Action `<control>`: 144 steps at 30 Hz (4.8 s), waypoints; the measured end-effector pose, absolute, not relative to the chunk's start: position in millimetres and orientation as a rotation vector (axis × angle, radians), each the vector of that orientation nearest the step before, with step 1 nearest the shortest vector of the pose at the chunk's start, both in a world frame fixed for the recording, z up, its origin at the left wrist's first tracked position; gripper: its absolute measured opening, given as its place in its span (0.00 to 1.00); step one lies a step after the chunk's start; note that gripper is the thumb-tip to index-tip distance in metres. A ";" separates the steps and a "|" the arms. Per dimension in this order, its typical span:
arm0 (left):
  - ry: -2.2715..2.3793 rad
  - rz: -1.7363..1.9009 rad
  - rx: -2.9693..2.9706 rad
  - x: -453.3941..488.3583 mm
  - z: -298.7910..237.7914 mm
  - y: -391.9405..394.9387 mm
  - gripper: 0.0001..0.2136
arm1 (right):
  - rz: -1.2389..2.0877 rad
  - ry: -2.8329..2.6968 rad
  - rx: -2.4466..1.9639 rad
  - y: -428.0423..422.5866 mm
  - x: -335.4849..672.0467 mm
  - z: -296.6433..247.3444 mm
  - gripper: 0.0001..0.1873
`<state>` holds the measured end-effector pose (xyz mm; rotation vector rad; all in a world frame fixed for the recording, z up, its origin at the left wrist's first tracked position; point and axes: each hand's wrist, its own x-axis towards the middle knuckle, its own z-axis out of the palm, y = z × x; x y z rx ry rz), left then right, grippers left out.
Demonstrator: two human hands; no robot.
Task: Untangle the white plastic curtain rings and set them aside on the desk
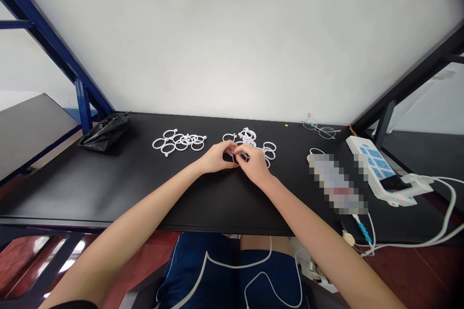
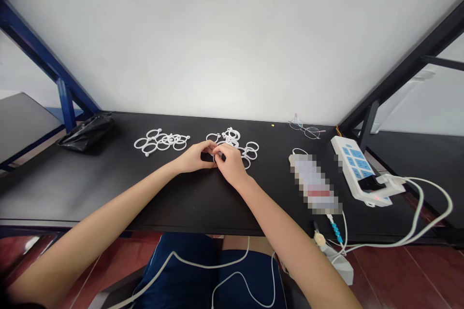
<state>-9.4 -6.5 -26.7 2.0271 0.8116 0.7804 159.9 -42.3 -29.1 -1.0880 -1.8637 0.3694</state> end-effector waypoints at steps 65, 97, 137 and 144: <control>0.908 0.896 1.428 -3.9 -23.3 -3.1 0.12 | 0.629 -1.547 -1.161 -47.3 157.9 -21.8 0.09; 0.637 0.710 1.525 -5.1 -6.8 -15.8 0.15 | 0.662 -1.621 -1.223 -47.7 161.4 -21.1 0.11; 0.715 0.882 1.611 -6.2 -10.1 -12.8 0.17 | 0.369 -1.662 -1.109 -54.4 161.3 -12.3 0.19; 0.680 0.883 1.668 -3.3 -11.4 -16.8 0.18 | 0.298 -1.615 -1.136 -54.9 160.8 -10.9 0.20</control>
